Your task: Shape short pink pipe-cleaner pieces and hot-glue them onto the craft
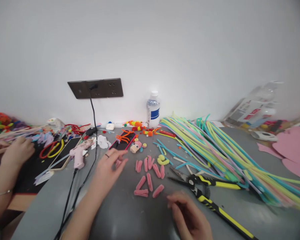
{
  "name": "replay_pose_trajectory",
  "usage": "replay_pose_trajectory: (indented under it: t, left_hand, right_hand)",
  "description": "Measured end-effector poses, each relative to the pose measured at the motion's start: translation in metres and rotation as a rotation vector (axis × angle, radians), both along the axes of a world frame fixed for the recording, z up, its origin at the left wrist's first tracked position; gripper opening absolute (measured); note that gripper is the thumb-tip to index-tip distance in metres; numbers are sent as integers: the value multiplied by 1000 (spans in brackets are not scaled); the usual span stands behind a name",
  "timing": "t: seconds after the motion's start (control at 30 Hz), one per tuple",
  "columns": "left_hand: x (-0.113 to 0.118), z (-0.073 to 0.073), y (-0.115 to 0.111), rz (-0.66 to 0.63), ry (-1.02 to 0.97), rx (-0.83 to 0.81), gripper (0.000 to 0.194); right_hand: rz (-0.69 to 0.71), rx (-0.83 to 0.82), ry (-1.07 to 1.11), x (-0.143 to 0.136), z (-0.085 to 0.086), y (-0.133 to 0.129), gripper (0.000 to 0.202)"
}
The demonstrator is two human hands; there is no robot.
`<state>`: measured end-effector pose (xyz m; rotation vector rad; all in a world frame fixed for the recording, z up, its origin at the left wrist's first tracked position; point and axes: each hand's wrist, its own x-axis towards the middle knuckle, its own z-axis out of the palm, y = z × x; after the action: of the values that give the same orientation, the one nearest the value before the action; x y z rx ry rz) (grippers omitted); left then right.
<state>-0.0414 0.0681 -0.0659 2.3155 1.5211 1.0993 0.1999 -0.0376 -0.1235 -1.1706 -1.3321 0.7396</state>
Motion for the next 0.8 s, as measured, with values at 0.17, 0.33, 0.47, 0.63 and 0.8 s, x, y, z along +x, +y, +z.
replay_pose_trajectory:
  t: [0.17, 0.33, 0.47, 0.63, 0.8]
  left_hand:
    - [10, -37, -58, -65, -40, -154, 21]
    - [28, -56, -82, 12, -5, -221, 37]
    - [37, -54, -75, 27, 48, -142, 34]
    - [39, -49, -56, 44, 127, -51, 18]
    - [40, -48, -35, 19, 117, -47, 11]
  right_hand:
    - [-86, 189, -368, -8, -11, 14, 30]
    - [-112, 236, -502, -17, -20, 19, 33]
    - [-89, 214, -544, -17, -15, 19, 22]
    - [-32, 136, -594, -19, -3, 20, 17]
    - [62, 122, -583, -29, 8, 28, 21]
